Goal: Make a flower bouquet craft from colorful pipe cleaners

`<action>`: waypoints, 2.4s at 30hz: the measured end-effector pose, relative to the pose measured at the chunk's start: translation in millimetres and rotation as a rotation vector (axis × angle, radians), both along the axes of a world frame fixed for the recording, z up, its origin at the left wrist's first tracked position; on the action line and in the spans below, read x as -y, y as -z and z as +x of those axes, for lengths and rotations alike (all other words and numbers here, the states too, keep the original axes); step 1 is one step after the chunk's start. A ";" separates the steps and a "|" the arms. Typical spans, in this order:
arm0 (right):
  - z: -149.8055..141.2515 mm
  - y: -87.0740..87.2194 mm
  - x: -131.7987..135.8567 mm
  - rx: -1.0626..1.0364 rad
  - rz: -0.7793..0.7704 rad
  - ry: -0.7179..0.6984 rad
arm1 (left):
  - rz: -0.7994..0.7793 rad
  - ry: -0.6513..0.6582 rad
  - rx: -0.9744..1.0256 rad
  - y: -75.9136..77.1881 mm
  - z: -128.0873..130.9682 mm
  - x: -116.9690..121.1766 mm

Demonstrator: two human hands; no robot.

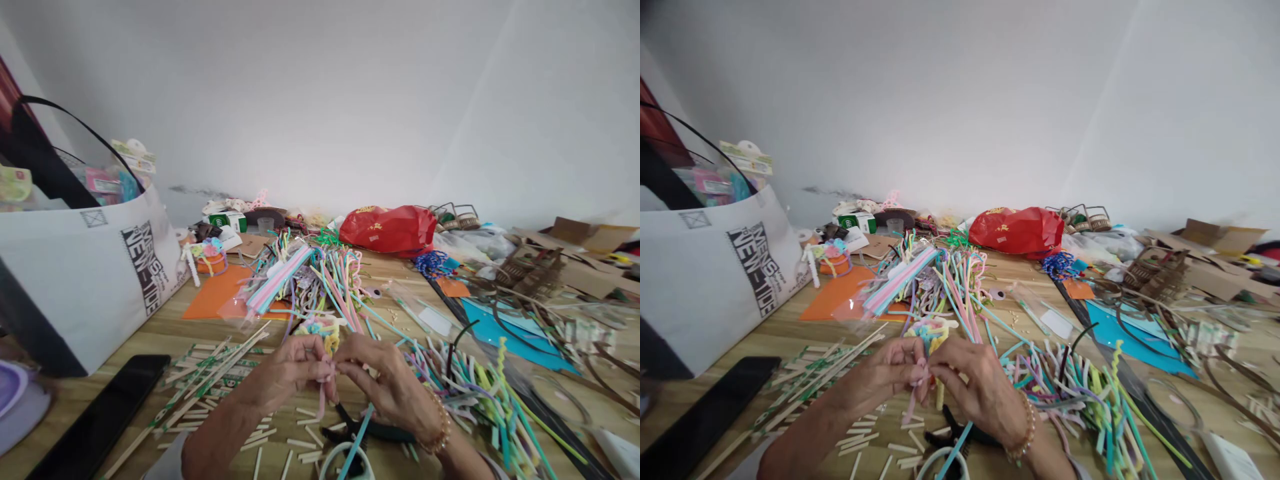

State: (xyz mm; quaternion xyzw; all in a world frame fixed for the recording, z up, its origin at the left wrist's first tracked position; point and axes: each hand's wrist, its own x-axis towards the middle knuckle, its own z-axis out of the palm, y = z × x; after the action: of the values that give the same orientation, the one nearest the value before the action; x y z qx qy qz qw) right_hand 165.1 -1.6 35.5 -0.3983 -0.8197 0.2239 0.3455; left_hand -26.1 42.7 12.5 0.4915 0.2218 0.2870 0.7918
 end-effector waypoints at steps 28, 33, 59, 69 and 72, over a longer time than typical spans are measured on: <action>-2.5 7.3 -1.9 -0.160 -0.252 0.053 | 0.856 -0.390 -0.555 -10.5 6.5 17.6; -3.4 0.8 3.6 -0.020 -0.134 0.054 | 0.467 -0.185 -0.309 -12.3 3.3 9.2; -1.4 9.5 -2.6 0.060 -0.116 0.149 | 0.482 -0.302 -0.355 7.1 7.8 2.8; 5.7 -0.1 0.7 0.084 -0.192 0.081 | 0.398 -0.196 -0.333 0.0 6.2 4.3; 8.8 0.8 -4.6 -0.112 -0.324 0.040 | 0.319 -0.203 -0.281 -1.7 7.7 3.4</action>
State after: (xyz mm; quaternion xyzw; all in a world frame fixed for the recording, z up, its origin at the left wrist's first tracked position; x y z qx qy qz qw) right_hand 173.9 3.0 34.7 -0.4519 -0.7441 0.3683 0.3263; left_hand -18.5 39.3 14.2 0.6206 0.3302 0.3254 0.6324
